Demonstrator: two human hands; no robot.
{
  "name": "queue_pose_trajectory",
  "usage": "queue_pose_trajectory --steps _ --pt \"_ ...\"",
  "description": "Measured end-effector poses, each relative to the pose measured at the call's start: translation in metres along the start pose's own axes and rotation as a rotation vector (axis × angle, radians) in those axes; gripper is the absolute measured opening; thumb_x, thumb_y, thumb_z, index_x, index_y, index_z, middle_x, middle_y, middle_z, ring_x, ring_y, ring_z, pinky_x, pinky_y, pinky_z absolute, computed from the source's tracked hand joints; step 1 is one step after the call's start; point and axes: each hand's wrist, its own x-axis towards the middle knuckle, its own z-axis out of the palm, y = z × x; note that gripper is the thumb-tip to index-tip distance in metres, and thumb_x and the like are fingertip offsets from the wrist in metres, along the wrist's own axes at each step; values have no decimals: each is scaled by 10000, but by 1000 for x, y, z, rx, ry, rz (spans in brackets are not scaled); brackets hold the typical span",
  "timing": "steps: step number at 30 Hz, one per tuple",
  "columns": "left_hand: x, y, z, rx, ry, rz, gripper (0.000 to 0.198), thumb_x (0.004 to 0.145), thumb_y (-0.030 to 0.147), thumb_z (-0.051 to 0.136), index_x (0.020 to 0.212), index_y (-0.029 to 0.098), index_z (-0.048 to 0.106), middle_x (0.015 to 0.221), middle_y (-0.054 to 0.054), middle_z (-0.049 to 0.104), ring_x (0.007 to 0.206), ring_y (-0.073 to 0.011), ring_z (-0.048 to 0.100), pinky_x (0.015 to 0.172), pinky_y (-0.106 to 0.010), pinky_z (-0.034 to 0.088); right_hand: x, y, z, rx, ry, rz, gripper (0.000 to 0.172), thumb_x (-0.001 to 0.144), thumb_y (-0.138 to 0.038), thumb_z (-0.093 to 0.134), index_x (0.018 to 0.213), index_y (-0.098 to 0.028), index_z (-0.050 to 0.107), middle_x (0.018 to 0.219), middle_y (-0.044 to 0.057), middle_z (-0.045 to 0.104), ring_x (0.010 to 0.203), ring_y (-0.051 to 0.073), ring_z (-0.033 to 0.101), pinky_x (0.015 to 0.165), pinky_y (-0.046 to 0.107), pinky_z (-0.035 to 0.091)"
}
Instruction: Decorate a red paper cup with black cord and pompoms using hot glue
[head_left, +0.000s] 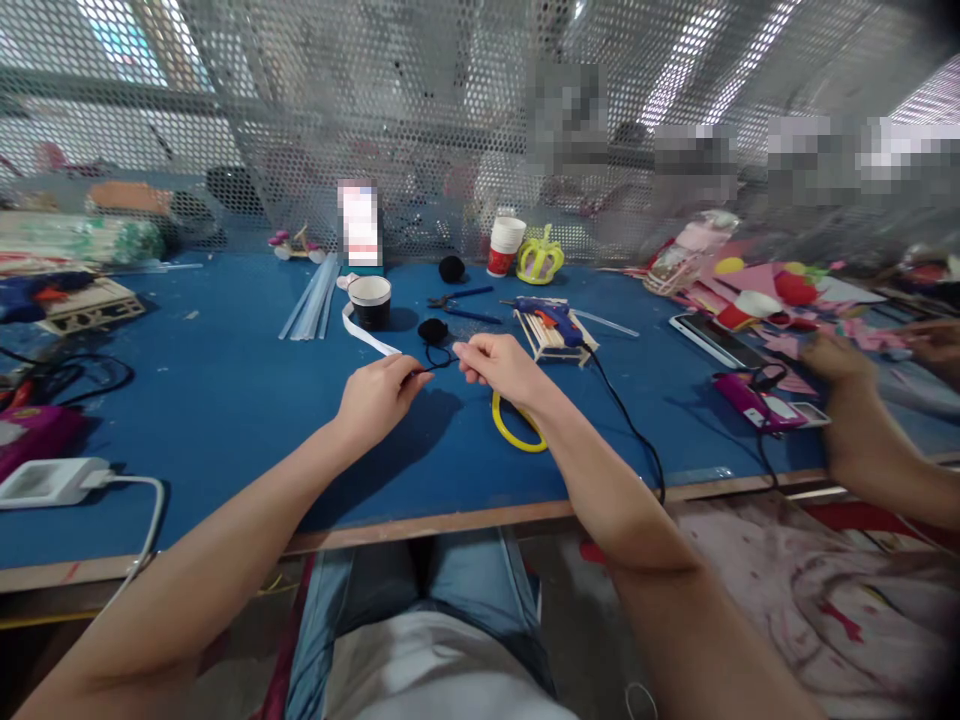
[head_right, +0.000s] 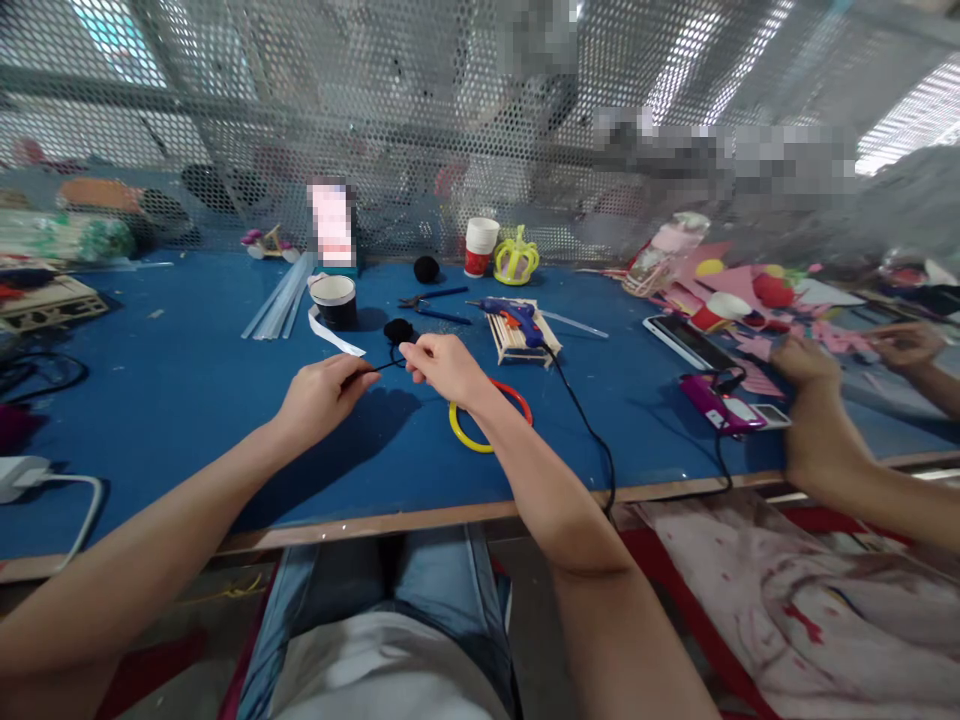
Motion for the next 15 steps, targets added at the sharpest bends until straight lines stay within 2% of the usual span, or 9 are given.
queue_pose_trajectory --steps 6,9,12,15 --pt "3 -6 -2 -88 12 -13 267 887 313 452 872 150 663 825 -75 697 706 -161 615 635 -245 410 1 2 -5 47 -8 -28 287 826 -411 563 701 -153 556 624 14 614 528 68 501 516 196 399" --pt "3 -7 -1 -129 38 -18 257 878 308 465 862 147 665 812 -73 702 700 -160 615 641 -246 414 2 1 -7 96 -26 -29 388 818 -531 536 754 -150 574 705 43 648 561 78 533 492 191 400" --pt "3 -7 0 -136 32 -19 255 872 307 473 852 144 667 790 -71 699 680 -158 609 627 -246 409 1 -1 -8 77 29 44 545 827 -644 419 685 -142 575 609 47 618 493 75 516 455 199 378" --pt "2 -6 1 -123 15 -15 256 872 306 471 847 145 668 784 -71 696 667 -157 604 613 -246 402 0 -3 -7 -33 68 62 574 834 -643 404 569 -150 535 465 14 535 417 67 471 452 210 363"
